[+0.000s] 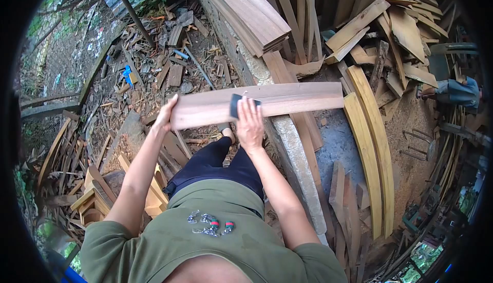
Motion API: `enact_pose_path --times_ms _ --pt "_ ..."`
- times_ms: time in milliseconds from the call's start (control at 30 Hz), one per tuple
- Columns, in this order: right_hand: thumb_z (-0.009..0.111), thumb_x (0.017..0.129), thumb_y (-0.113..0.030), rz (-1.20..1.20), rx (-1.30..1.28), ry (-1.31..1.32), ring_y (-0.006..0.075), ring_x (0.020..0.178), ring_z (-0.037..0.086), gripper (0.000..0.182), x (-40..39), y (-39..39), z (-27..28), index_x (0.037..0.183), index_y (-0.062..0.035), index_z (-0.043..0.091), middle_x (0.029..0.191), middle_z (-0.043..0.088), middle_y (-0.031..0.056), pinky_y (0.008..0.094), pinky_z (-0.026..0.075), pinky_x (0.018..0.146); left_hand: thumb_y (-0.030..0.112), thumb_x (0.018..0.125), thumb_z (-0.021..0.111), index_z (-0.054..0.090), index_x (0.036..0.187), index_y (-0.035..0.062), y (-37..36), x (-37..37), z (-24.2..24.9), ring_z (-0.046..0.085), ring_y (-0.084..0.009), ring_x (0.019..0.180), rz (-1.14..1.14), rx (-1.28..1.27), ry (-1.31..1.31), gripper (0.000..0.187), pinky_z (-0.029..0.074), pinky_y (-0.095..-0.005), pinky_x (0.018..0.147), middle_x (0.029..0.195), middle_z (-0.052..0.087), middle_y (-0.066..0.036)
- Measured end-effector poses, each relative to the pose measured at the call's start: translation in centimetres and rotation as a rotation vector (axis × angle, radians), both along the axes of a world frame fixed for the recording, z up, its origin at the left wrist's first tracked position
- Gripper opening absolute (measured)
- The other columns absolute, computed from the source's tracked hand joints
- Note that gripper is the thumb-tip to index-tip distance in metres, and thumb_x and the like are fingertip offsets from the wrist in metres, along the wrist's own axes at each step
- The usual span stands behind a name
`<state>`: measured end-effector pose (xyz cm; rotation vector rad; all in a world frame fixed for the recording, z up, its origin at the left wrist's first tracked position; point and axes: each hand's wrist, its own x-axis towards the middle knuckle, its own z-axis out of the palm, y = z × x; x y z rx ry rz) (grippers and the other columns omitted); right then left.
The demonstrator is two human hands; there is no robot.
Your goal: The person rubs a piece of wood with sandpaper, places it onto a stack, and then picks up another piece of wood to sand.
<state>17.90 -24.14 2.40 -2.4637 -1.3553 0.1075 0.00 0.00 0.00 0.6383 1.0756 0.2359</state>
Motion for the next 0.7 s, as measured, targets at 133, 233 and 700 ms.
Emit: enact_pose_path --times_ms 133,233,700 --pt "0.04 0.09 -0.005 0.038 0.07 -0.128 0.0288 0.129 0.045 0.045 4.1 -0.5 -0.5 0.135 -0.0023 0.045 0.137 0.048 0.0148 0.0451 0.032 0.11 0.039 0.082 0.072 0.062 0.105 -0.0029 3.5 2.2 1.1 0.066 -0.0176 0.077 -0.052 0.146 0.104 0.048 0.056 -0.0309 0.07 0.094 0.066 -0.012" --pt "0.045 0.093 -0.011 -0.26 0.132 -0.11 0.03 0.132 0.04 0.042 10.7 -3.3 -4.8 0.133 0.0 0.045 0.141 0.044 0.0171 0.0446 0.029 0.111 0.044 0.083 0.069 0.064 0.102 -0.0009 4.2 2.9 0.1 0.064 -0.0144 0.074 -0.112 0.233 0.118 0.049 0.053 -0.0284 0.066 0.093 0.066 -0.009" --pt "0.047 0.089 -0.003 -0.121 0.157 -0.102 0.0312 0.131 0.041 0.044 9.8 -2.8 -4.3 0.132 0.0001 0.046 0.139 0.044 0.0205 0.0433 0.03 0.112 0.047 0.086 0.064 0.06 0.111 -0.0066 2.5 3.2 1.0 0.062 -0.0143 0.082 -0.191 0.37 0.267 0.06 0.05 -0.0282 0.075 0.098 0.065 -0.01"
